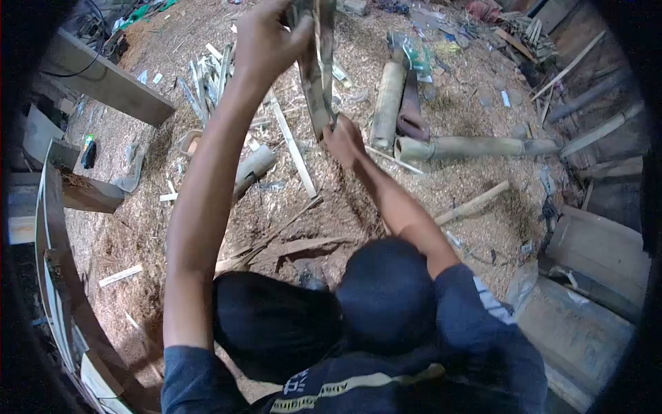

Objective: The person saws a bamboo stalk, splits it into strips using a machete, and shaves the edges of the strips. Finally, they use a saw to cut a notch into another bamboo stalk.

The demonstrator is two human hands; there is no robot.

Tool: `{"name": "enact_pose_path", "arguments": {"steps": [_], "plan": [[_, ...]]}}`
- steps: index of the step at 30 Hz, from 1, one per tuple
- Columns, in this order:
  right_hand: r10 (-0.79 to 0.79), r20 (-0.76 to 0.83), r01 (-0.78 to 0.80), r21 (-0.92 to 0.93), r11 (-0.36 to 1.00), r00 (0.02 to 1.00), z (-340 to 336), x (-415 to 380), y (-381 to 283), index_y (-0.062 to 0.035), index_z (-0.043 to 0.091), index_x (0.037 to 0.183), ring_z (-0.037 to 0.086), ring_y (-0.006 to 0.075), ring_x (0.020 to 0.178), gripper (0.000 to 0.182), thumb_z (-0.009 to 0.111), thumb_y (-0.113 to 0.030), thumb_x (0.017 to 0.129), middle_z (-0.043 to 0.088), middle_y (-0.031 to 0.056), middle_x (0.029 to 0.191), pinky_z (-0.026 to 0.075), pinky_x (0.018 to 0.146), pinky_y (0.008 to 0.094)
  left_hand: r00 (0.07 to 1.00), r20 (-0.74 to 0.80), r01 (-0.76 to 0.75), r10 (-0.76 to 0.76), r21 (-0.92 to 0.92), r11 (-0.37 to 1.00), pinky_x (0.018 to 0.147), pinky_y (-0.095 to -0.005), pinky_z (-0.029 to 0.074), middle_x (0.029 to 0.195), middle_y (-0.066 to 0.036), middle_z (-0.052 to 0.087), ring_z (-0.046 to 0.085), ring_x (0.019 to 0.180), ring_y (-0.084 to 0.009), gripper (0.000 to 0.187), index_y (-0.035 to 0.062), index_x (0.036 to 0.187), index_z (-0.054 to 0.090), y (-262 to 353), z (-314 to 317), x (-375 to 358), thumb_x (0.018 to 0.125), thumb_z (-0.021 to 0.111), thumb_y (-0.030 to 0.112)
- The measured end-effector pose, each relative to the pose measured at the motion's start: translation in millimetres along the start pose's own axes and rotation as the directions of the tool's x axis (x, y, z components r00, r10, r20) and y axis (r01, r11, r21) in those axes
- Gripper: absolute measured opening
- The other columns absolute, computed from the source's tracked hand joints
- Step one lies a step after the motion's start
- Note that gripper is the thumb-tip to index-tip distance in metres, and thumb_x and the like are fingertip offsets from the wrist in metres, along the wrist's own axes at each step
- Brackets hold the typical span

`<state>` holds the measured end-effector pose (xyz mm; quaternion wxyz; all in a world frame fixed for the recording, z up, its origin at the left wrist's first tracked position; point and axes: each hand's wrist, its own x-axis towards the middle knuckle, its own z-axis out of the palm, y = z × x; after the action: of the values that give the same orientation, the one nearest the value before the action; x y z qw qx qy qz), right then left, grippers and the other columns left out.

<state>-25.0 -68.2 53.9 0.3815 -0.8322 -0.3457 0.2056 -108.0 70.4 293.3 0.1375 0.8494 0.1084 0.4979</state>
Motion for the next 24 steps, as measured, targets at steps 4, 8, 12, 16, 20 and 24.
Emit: {"name": "enact_pose_path", "arguments": {"steps": [4,8,12,16,20,24], "plan": [[-0.291,-0.024,0.289,-0.075,0.955,0.956,1.5,19.5,17.9,0.0013,0.063,0.09,0.067,0.0389,0.072,0.029,0.062,-0.028,0.089,0.066,0.0229,0.078,0.051,0.063,0.048,0.983,0.091,0.167,-0.161,-0.07,0.983,0.076,-0.0303,0.055,0.09,-0.009,0.074,0.068,0.083,-0.0125,0.028,0.0018,0.109,0.073,-11.0,-15.9,10.4,0.085,0.075,0.017],[-0.029,0.103,0.004,0.235,0.972,0.994,4.9,0.4,12.3,0.0019,0.063,0.092,0.066,0.0396,0.066,0.027,0.066,-0.024,0.088,0.066,0.0208,0.072,0.051,0.062,0.0473,0.989,0.038,0.149,-0.145,-0.127,0.981,0.077,-0.0292,0.054,0.091,-0.008,0.074,0.067,0.084,-0.0114,0.026,-0.0003,0.108,0.073,-18.2,-24.3,3.1,0.086,0.073,0.015],[-0.19,-0.074,0.198,0.126,0.972,0.979,40.3,-28.5,63.3,-0.0006,0.066,0.094,0.068,0.0397,0.073,0.023,0.068,-0.022,0.086,0.067,0.0212,0.075,0.054,0.067,0.0462,0.99,0.04,0.138,-0.135,-0.076,0.988,0.075,-0.0287,0.052,0.087,-0.007,0.074,0.066,0.08,-0.0117,0.023,0.0003,0.106,0.073,-30.4,-36.4,7.8,0.088,0.072,0.015],[-0.021,0.014,0.02,0.051,0.998,1.0,53.5,-35.4,76.9,0.0006,0.063,0.098,0.067,0.0368,0.069,0.03,0.068,-0.027,0.085,0.066,0.02,0.072,0.05,0.063,0.045,0.986,-0.015,0.165,-0.167,-0.106,0.981,0.077,-0.0279,0.052,0.088,-0.006,0.074,0.066,0.08,-0.0119,0.025,0.0014,0.109,0.072,-39.6,-21.7,4.2,0.089,0.072,0.017],[-0.001,-0.025,0.003,0.11,0.994,1.0,46.2,-41.9,70.9,0.0005,0.062,0.094,0.067,0.0357,0.065,0.029,0.067,-0.027,0.087,0.064,0.0206,0.069,0.05,0.061,0.0432,0.961,-0.115,0.218,-0.253,-0.25,0.943,0.073,-0.0271,0.051,0.086,-0.005,0.073,0.065,0.077,-0.01,0.022,0.0008,0.105,0.073,-48.9,-13.3,-3.8,0.091,0.073,0.018],[0.096,0.034,-0.101,0.335,0.937,0.995,17.8,-47.4,30.0,0.0015,0.06,0.093,0.063,0.0253,0.063,0.028,0.064,-0.026,0.089,0.062,0.0143,0.067,0.049,0.06,0.0394,0.9,-0.084,0.351,-0.429,-0.444,0.824,0.059,-0.0229,0.043,0.074,0.0,0.066,0.055,0.066,-0.0047,0.02,-0.0023,0.091,0.072,-60.0,-14.4,-0.6,0.09,0.076,0.017]]}}
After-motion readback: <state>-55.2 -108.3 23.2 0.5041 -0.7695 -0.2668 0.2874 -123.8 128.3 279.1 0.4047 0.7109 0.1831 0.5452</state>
